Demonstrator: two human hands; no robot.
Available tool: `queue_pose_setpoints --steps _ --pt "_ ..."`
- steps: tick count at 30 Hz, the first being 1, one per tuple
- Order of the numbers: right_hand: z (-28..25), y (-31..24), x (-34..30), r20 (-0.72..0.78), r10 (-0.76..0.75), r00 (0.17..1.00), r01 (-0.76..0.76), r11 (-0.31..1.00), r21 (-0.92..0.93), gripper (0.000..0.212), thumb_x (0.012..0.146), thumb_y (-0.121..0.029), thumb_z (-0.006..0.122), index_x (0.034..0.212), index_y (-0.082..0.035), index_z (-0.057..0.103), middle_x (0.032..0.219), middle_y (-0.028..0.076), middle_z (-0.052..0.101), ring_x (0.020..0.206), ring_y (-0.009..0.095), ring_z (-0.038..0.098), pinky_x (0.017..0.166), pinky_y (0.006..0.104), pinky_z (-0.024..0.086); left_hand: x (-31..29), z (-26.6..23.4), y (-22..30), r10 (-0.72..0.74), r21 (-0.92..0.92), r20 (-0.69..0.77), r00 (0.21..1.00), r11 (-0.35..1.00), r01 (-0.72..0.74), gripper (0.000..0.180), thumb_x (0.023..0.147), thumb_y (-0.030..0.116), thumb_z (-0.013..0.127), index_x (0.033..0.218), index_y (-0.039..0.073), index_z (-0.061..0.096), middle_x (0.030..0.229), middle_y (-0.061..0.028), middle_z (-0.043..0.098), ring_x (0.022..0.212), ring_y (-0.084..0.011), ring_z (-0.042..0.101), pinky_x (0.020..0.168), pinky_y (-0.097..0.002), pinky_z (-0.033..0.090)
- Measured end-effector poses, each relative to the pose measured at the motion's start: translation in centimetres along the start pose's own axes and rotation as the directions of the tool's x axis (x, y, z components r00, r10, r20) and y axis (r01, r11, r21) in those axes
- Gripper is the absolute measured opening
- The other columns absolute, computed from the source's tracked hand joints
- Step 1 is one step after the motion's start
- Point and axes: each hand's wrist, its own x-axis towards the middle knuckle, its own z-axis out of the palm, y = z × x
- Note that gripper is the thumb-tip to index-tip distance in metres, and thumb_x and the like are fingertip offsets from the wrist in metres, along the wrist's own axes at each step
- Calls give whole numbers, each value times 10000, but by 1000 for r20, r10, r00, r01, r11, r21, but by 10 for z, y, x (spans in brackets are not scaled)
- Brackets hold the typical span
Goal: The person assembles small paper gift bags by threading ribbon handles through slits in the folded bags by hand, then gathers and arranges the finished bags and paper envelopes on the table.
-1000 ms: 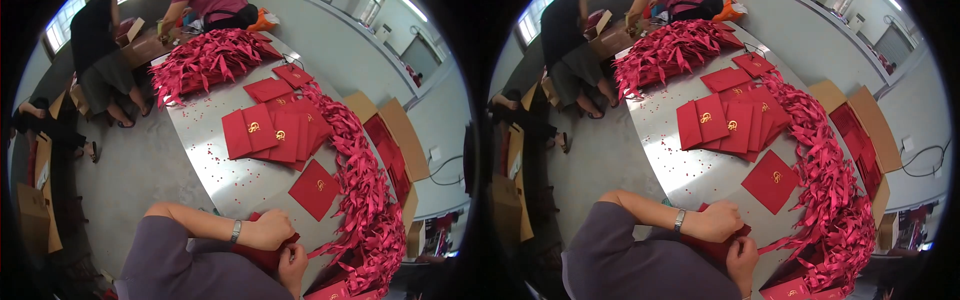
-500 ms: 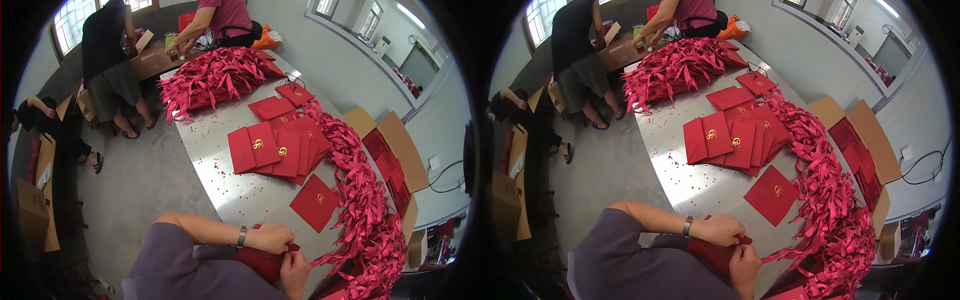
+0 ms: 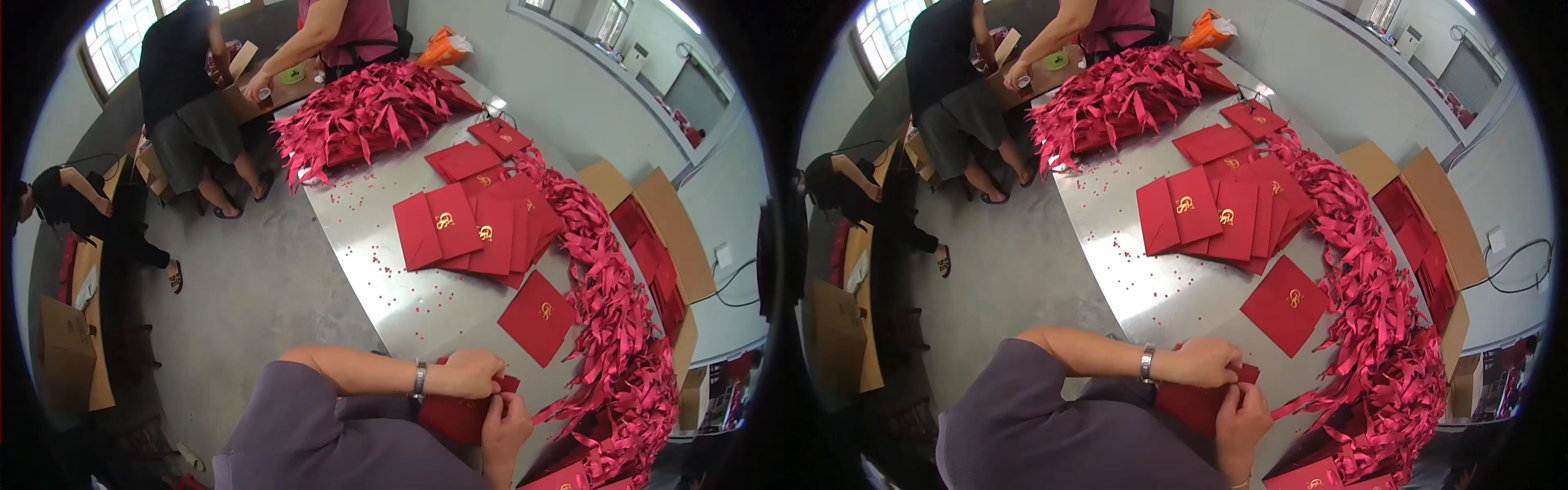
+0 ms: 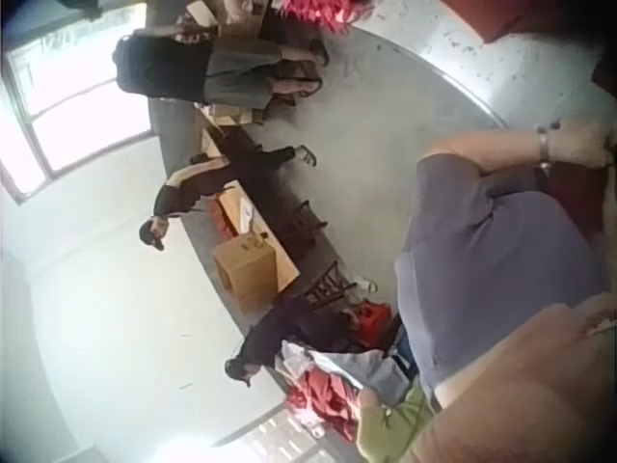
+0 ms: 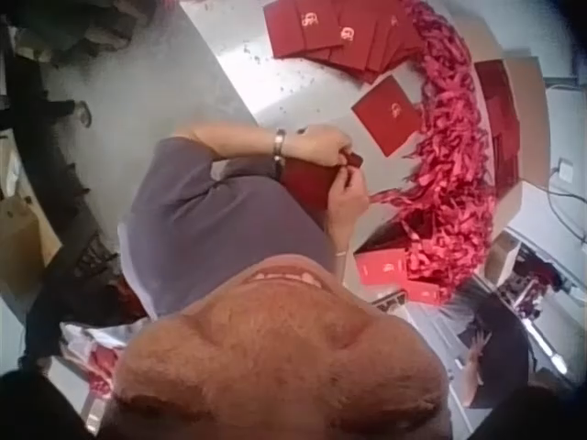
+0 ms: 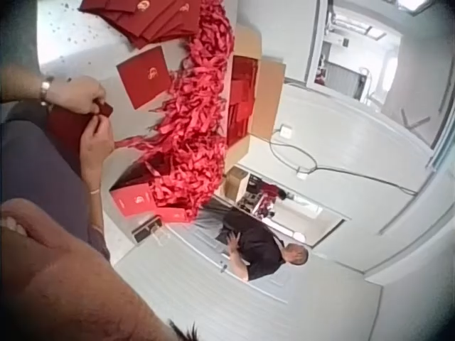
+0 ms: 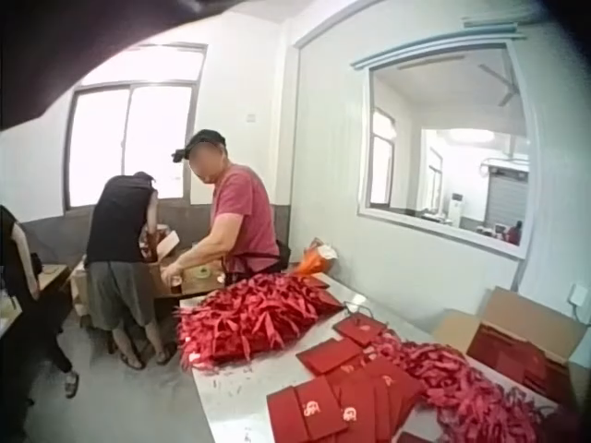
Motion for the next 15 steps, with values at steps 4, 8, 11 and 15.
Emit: queue_pose_setpoints --steps 4,8,11,15 --pt "-3 6 -10 29 41 999 -41 999 6 109 834 -102 642 825 2 610 709 166 631 621 323 613 578 409 461 -6 6 2 13 12 45 999 1000 -14 265 800 268 661 978 73 674 847 -131 684 825 -332 655 718 -422 508" --pt "-13 15 -23 102 146 984 -148 989 8 133 817 -135 648 804 -12 598 762 175 641 690 367 621 605 451 469 -10 23 1 105 57 93 990 992 -110 251 775 176 641 998 64 671 866 -186 673 838 -362 645 743 -446 505" --pt "-14 14 -21 130 109 986 -102 993 -58 125 824 -133 638 804 -18 597 752 188 629 686 388 611 598 463 463 -3 28 -9 128 -11 151 980 992 -127 255 766 155 631 994 49 670 881 -206 666 863 -376 637 758 -459 503" --pt "-5 3 -1 109 -12 994 4 997 79 85 852 -104 600 809 -31 590 733 186 601 678 391 594 585 461 455 -1 13 -28 124 -16 13 992 992 -124 257 747 175 631 940 14 686 910 -213 662 897 -380 625 800 -451 497"
